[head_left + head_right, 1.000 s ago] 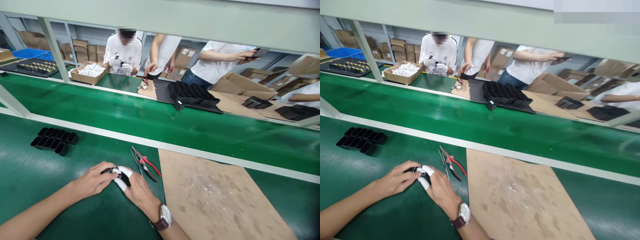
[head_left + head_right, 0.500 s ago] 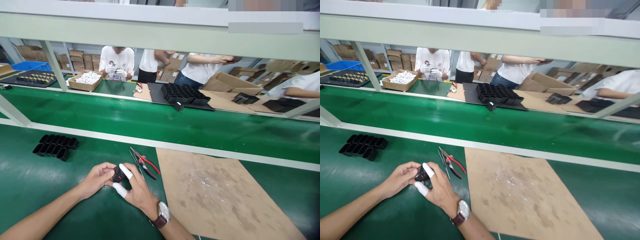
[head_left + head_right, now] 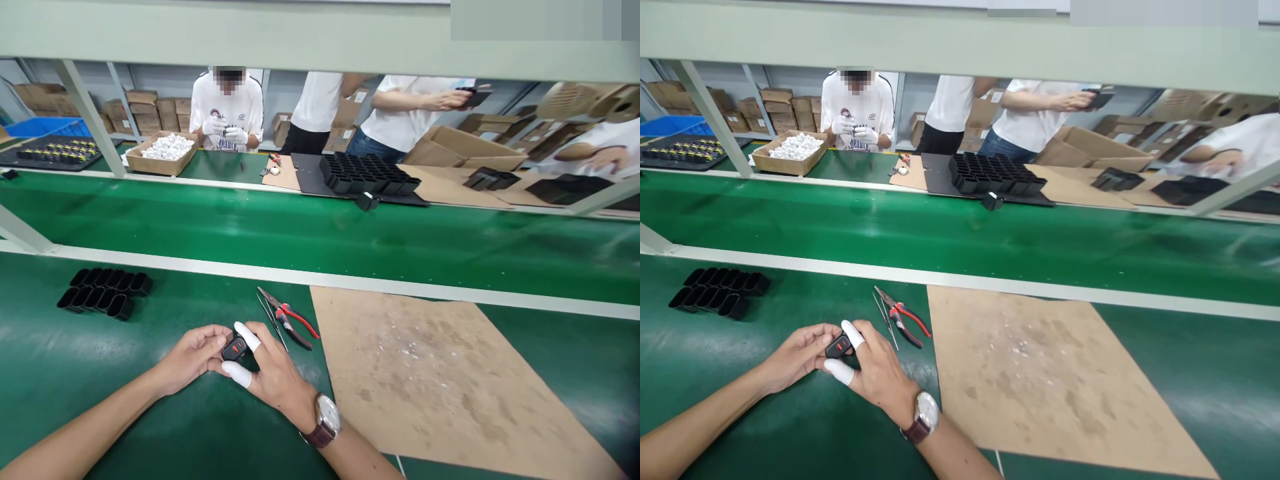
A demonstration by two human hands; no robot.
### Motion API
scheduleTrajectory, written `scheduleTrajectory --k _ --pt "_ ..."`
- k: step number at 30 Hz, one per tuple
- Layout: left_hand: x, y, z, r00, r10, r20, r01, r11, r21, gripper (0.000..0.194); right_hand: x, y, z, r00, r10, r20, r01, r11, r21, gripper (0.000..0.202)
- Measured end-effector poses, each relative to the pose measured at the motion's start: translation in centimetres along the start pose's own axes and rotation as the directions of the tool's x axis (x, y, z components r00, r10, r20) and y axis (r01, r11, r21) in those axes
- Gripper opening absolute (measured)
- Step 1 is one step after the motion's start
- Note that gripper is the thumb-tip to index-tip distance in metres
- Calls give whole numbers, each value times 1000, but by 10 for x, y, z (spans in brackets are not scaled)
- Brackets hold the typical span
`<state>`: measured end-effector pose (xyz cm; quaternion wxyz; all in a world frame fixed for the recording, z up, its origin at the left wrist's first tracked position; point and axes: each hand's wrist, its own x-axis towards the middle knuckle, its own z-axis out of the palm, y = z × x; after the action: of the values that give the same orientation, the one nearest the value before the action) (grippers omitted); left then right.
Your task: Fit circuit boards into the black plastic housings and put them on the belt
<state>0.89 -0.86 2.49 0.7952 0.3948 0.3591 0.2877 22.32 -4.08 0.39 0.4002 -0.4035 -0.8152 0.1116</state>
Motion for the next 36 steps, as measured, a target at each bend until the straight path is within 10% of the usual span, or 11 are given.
scheduleTrajectory --k 11,22,36 --pt "2 1 -6 991 112 75 -115 993 35 37 2 -1 2 999 -50 9 50 997 -53 68" --pt "4 12 -12 897 314 -310 -287 949 130 51 10 21 -10 991 124 48 -57 720 -692 25" --pt "7 8 -18 902 311 -300 -310 949 51 53 3 17 -4 958 69 278 86 857 -509 34"
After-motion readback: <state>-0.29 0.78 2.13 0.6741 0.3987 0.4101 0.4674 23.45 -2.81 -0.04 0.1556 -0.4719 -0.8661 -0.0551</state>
